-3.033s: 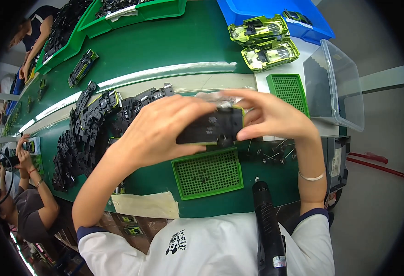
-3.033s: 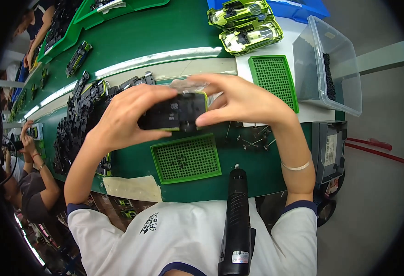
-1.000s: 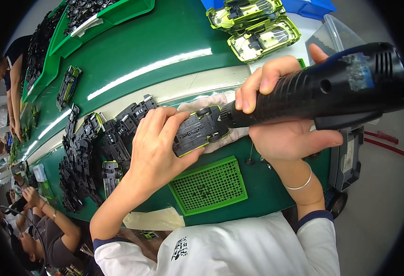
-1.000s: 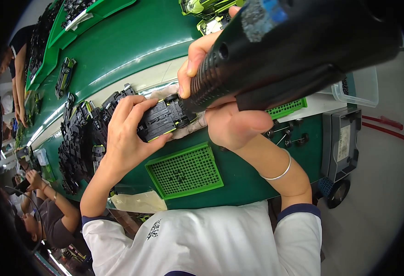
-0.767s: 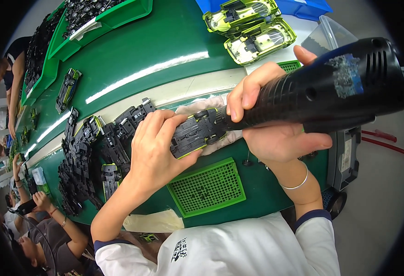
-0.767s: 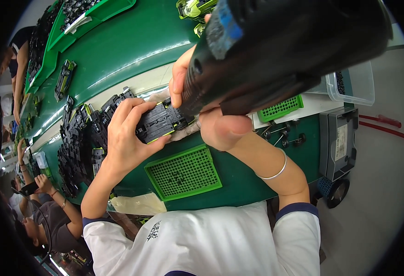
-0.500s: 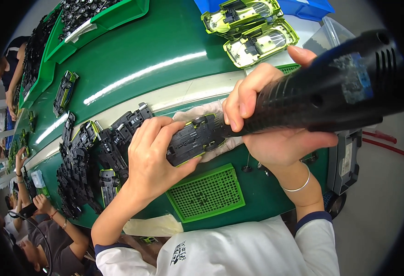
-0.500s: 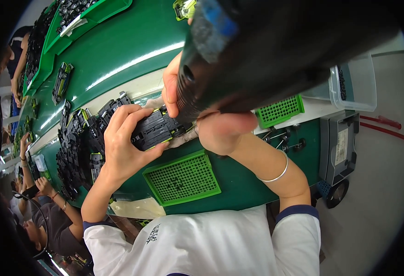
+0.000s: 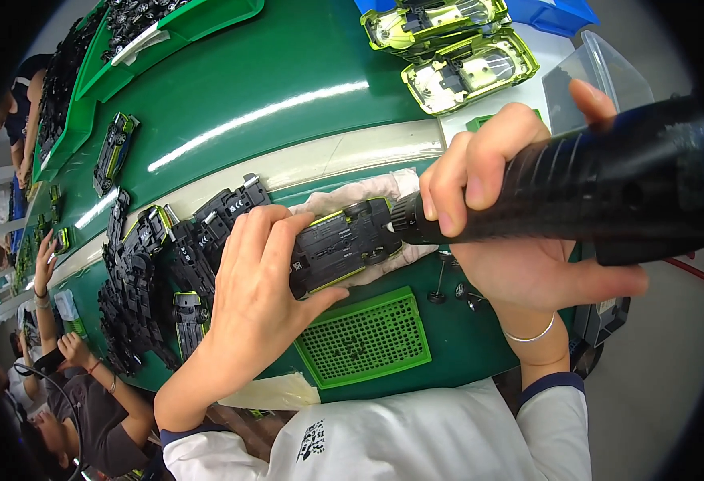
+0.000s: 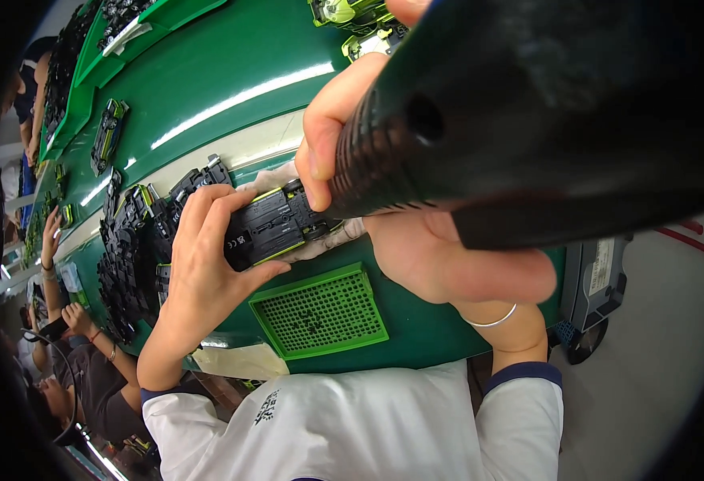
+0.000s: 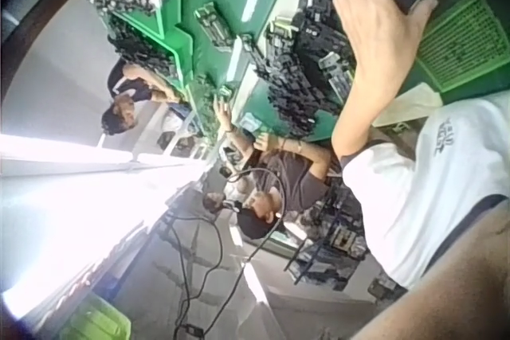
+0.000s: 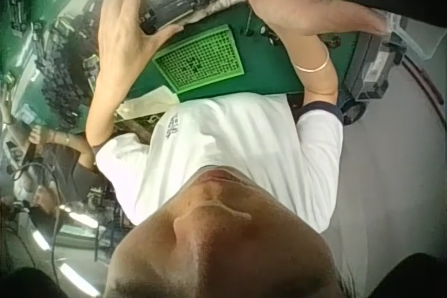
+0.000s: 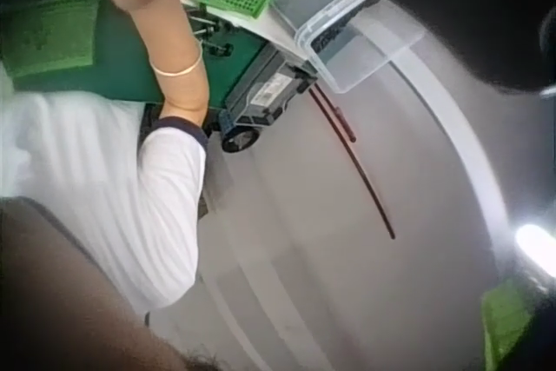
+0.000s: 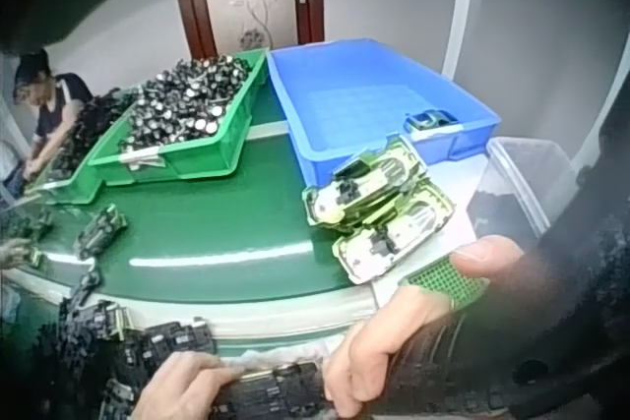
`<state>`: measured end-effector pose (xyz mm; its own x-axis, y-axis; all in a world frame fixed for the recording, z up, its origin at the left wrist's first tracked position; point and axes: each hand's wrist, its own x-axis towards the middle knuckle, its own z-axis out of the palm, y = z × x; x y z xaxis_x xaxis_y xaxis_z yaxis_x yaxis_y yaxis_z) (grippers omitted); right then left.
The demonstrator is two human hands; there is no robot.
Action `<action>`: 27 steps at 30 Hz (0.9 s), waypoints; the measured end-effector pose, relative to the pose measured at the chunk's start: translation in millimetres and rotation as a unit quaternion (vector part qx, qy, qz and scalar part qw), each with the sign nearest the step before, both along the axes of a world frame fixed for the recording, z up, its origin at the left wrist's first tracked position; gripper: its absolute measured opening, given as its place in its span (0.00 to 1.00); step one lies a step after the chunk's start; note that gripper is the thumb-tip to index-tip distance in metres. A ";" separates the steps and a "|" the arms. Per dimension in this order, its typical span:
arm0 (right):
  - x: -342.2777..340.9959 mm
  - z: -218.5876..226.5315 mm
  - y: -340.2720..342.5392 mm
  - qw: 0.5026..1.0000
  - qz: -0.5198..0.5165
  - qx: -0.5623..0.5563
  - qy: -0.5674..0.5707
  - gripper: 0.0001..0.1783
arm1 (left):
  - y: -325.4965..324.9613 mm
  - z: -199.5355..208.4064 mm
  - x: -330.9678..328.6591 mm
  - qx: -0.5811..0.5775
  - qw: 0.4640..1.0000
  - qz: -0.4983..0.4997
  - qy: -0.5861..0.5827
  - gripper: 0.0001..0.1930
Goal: The person assembles plastic toy car chassis components by securing them with screws using an electric screwdriver.
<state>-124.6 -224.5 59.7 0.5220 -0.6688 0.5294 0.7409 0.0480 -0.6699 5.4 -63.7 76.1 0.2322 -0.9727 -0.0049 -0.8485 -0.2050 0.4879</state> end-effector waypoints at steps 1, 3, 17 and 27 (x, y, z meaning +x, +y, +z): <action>0.6 -2.7 0.1 1.000 0.000 -0.006 0.004 0.61 | -0.4 0.8 -1.1 0.003 1.000 0.009 0.000 0.36; 2.1 -7.5 0.6 1.000 0.001 -0.019 0.012 0.61 | -0.3 1.5 -1.8 0.005 1.000 0.018 0.000 0.35; -2.2 4.2 7.9 0.982 0.004 -0.002 0.187 0.59 | 4.4 -25.7 5.6 -0.111 0.993 0.020 0.034 0.30; -17.2 33.3 -5.9 0.991 -0.003 -0.130 0.008 0.56 | 3.5 -17.4 2.7 -0.077 0.997 0.008 0.018 0.34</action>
<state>-141.7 -230.5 93.1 0.5283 -0.5142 0.6756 0.7293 -0.1326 -0.6712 8.1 -60.2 58.7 0.2499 -0.9586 0.1362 -0.8275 -0.1384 0.5442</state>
